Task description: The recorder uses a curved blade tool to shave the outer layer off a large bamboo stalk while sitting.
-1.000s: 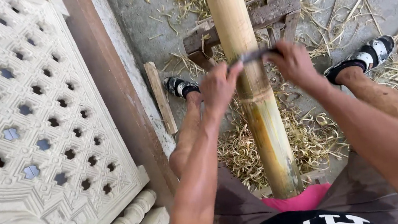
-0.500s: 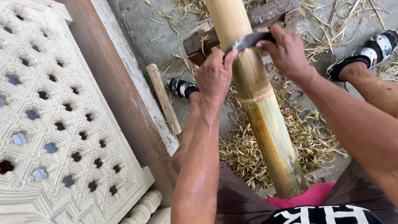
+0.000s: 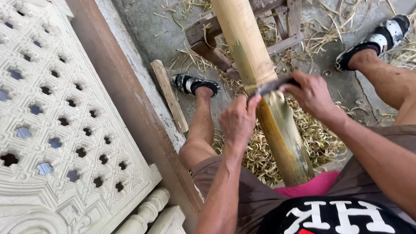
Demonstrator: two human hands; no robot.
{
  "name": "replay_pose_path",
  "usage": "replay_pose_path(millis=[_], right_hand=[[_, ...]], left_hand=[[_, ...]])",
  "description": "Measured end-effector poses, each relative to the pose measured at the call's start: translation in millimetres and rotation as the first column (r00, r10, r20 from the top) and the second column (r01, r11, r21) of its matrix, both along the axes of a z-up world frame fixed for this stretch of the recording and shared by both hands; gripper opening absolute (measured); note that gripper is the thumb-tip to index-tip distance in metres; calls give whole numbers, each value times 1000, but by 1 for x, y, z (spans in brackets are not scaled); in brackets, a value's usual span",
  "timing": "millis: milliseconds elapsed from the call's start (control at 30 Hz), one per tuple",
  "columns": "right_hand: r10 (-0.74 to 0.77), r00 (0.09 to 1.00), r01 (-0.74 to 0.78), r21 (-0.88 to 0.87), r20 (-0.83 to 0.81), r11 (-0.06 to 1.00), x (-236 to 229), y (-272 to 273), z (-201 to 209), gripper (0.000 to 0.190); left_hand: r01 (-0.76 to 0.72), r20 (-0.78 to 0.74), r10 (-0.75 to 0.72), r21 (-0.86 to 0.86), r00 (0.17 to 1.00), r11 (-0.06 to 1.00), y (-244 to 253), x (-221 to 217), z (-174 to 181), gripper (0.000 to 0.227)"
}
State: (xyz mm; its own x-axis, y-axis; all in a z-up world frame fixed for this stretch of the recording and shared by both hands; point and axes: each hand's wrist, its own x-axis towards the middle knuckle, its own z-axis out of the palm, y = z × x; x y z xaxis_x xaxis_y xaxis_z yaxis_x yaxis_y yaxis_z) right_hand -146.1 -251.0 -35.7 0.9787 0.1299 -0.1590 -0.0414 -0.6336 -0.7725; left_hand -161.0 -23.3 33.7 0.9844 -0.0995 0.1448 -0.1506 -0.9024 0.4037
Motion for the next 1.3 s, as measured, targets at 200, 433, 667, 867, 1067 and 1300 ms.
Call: replay_pose_path(millis=[200,433,667,867,1067,1300], right_hand=[[28,975,-50,-92,-221,995,-129,-25,1,40],[180,860,-155,92,-477,984,-88,-38,10,34],[112,990,-114,-31,-83,993,128,0,-48,38],[28,997,-31,50,69,998,236,21,-46,36],[-53,997,46,118,50,992,198,26,-32,32],[-80,993,85,61,-84,994,138,21,-10,35]], left_hand=[[108,-150,-112,-35,982,994,-2,-108,-4,51],[63,-342,-150,-251,928,966,9,-84,8,43],[-24,-267,-32,-205,963,978,29,112,-39,38],[-32,-11,32,22,999,999,29,231,-37,46],[-18,-106,19,14,994,1000,28,201,-41,41],[12,-140,-14,-14,990,1000,23,139,-19,40]])
